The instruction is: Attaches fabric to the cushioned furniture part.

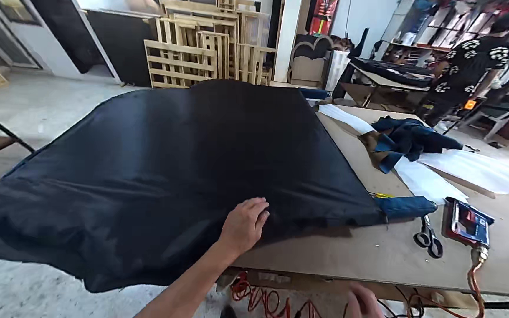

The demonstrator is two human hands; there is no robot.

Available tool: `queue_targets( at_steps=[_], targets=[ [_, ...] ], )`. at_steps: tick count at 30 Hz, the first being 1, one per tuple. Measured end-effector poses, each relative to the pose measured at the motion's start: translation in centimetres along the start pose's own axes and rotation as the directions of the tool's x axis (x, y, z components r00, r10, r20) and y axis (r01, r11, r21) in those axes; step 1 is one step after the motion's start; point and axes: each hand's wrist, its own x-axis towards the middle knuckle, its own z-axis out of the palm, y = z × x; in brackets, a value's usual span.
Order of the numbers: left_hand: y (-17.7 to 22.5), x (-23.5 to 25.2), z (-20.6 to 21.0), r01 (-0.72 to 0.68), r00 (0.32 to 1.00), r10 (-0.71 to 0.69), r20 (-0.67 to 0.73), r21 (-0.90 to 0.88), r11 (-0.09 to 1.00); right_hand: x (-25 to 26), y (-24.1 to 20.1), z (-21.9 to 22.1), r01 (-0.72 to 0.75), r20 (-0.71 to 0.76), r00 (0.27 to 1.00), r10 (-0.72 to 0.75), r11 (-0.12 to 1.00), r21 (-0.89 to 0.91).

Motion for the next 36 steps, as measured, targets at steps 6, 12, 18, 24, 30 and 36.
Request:
queue_targets(
  at_steps=[6,12,18,24,30,36],
  targets=[
    [-0.4,1.0,2.1,0.021,0.965,-0.075,0.250,0.213,0.977,12.8,-14.1,8.0,0.432,0.092,0.901,-0.423,0.892,-0.131],
    [0.1,-1.4,2.6,0.045,0.953,-0.129,0.273,0.293,0.955,16.2,-14.3,16.1,0.582,0.310,0.812,-0.495,0.727,-0.364],
    [0.7,-3.2,3.7,0.123,0.976,-0.174,0.131,0.330,0.936,13.4,-11.2,15.9,0.689,0.370,0.724,-0.583,0.637,-0.346],
    [-0.5,-7.8,3.2,0.255,0.967,-0.234,-0.102,0.412,0.875,13.8,-9.4,15.4,0.767,0.368,0.639,-0.676,0.597,-0.235],
    [-1.7,-12.2,0.2,0.362,0.889,-0.297,-0.348,0.139,0.922,14.1,-8.7,15.5,0.789,0.351,0.608,-0.713,0.593,-0.163],
    [2.8,-4.3,1.2,0.187,0.936,-0.134,-0.325,0.137,0.973,14.4,-9.3,14.2,0.737,0.334,0.633,-0.699,0.676,0.017]
  ],
)
